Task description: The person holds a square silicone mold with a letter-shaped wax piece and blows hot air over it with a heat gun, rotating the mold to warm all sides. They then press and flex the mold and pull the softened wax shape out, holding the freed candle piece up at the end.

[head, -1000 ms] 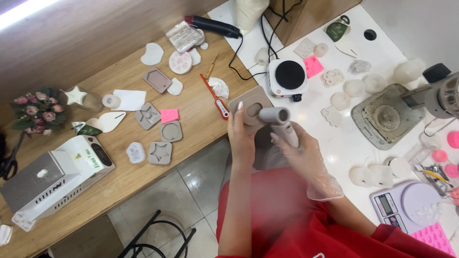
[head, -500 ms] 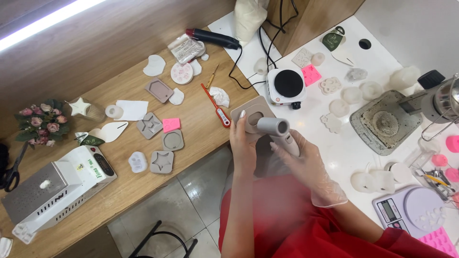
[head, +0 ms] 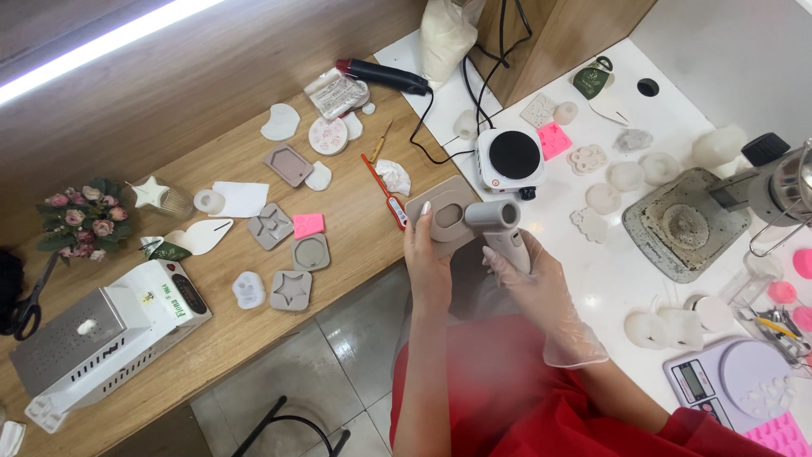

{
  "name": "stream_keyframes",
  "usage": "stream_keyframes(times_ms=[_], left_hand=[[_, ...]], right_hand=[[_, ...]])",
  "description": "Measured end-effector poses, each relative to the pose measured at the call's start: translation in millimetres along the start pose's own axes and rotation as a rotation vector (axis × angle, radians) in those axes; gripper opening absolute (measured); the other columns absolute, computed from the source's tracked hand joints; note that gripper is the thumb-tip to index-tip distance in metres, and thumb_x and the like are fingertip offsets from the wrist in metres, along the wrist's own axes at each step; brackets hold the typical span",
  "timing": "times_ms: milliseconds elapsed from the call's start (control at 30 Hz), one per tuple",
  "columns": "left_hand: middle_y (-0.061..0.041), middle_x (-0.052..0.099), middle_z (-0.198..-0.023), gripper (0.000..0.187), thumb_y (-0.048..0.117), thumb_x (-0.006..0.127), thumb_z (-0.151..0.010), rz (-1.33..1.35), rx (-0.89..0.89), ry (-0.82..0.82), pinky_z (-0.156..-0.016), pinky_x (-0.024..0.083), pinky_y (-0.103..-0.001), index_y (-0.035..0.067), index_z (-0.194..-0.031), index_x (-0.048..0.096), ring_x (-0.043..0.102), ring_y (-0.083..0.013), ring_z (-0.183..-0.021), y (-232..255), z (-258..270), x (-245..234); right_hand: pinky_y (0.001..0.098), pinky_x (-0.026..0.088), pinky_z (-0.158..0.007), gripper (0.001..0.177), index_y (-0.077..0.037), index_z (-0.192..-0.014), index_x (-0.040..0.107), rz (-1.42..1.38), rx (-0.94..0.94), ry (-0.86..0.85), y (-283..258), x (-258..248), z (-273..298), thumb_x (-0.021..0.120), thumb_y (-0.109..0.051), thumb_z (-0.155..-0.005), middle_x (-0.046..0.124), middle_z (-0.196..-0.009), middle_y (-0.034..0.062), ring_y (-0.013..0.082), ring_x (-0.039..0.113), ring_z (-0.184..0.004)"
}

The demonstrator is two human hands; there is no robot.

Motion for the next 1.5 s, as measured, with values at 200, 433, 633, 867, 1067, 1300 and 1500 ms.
stream_keyframes(times_ms=[200, 433, 633, 867, 1067, 1300, 1500], left_hand=[[-0.021, 0.048, -0.148, 0.061, 0.034, 0.059, -0.101, -0.014, 0.008, -0.016, -0.105, 0.049, -0.050, 0.016, -0.155, 0.040, 0.051, -0.0340, -0.132, 3, 2, 0], [-0.022, 0.049, -0.144, 0.061, 0.034, 0.060, -0.101, 0.020, -0.011, -0.050, -0.105, 0.050, -0.051, 0.015, -0.155, 0.039, 0.052, -0.0342, -0.129, -13, -10, -6], [-0.021, 0.048, -0.150, 0.062, 0.030, 0.060, -0.100, 0.016, -0.092, -0.026, -0.106, 0.049, -0.051, 0.014, -0.156, 0.039, 0.051, -0.0340, -0.133, -10, 4, 6], [-0.011, 0.046, -0.145, 0.059, 0.008, 0.065, -0.088, -0.262, 0.116, -0.134, -0.107, 0.051, -0.046, 0.013, -0.145, 0.048, 0.051, -0.0272, -0.130, -4, 9, -1], [-0.012, 0.050, -0.138, 0.041, 0.026, 0.054, -0.100, 0.120, -0.056, -0.063, -0.105, 0.047, -0.046, 0.010, -0.137, 0.052, 0.050, -0.0260, -0.129, 8, 8, -9], [-0.014, 0.046, -0.147, 0.054, 0.031, 0.061, -0.098, 0.089, -0.079, 0.036, -0.106, 0.047, -0.052, 0.013, -0.148, 0.049, 0.050, -0.0273, -0.126, 18, 15, -15], [-0.015, 0.042, -0.152, 0.058, 0.035, 0.058, -0.100, 0.106, -0.110, 0.031, -0.108, 0.045, -0.049, 0.016, -0.153, 0.044, 0.047, -0.0291, -0.135, 20, 16, -17]], right_hand=[[0.0441, 0.053, -0.087, 0.040, -0.013, -0.120, 0.071, -0.021, 0.033, 0.046, -4, -2, 4, 0.075, -0.038, -0.090, 0.077, -0.091, 0.0131, 0.0295, 0.073, -0.088], [0.0487, 0.054, -0.088, 0.046, -0.012, -0.121, 0.072, 0.018, -0.114, 0.012, -45, -4, 14, 0.082, -0.035, -0.082, 0.077, -0.099, 0.0175, 0.0375, 0.074, -0.100], [0.0536, 0.052, -0.094, 0.051, -0.014, -0.127, 0.065, -0.014, -0.094, 0.140, -49, -8, 19, 0.070, -0.047, -0.089, 0.075, -0.105, 0.0177, 0.0389, 0.071, -0.105], [0.0570, 0.052, -0.096, 0.050, -0.011, -0.130, 0.066, 0.056, -0.143, 0.105, -53, 3, 21, 0.072, -0.035, -0.086, 0.074, -0.113, 0.0197, 0.0422, 0.067, -0.115], [0.0579, 0.055, -0.091, 0.046, -0.014, -0.124, 0.070, 0.118, -0.139, 0.003, -68, 15, 32, 0.078, -0.030, -0.081, 0.077, -0.108, 0.0177, 0.0415, 0.071, -0.110], [0.0599, 0.057, -0.085, 0.043, -0.012, -0.120, 0.071, 0.171, -0.228, -0.043, -76, 19, 39, 0.080, -0.024, -0.080, 0.077, -0.104, 0.0204, 0.0438, 0.073, -0.105], [0.0535, 0.056, -0.085, 0.051, -0.013, -0.133, 0.064, 0.084, -0.153, 0.062, -53, 22, 3, 0.070, -0.040, -0.090, 0.075, -0.103, 0.0191, 0.0368, 0.074, -0.097]])
Point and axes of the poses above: each hand's wrist, its own z-axis away from the middle knuckle, its own x-axis out of the palm, y = z × x, the point moved 5 cm from there along -z, towards the middle knuckle
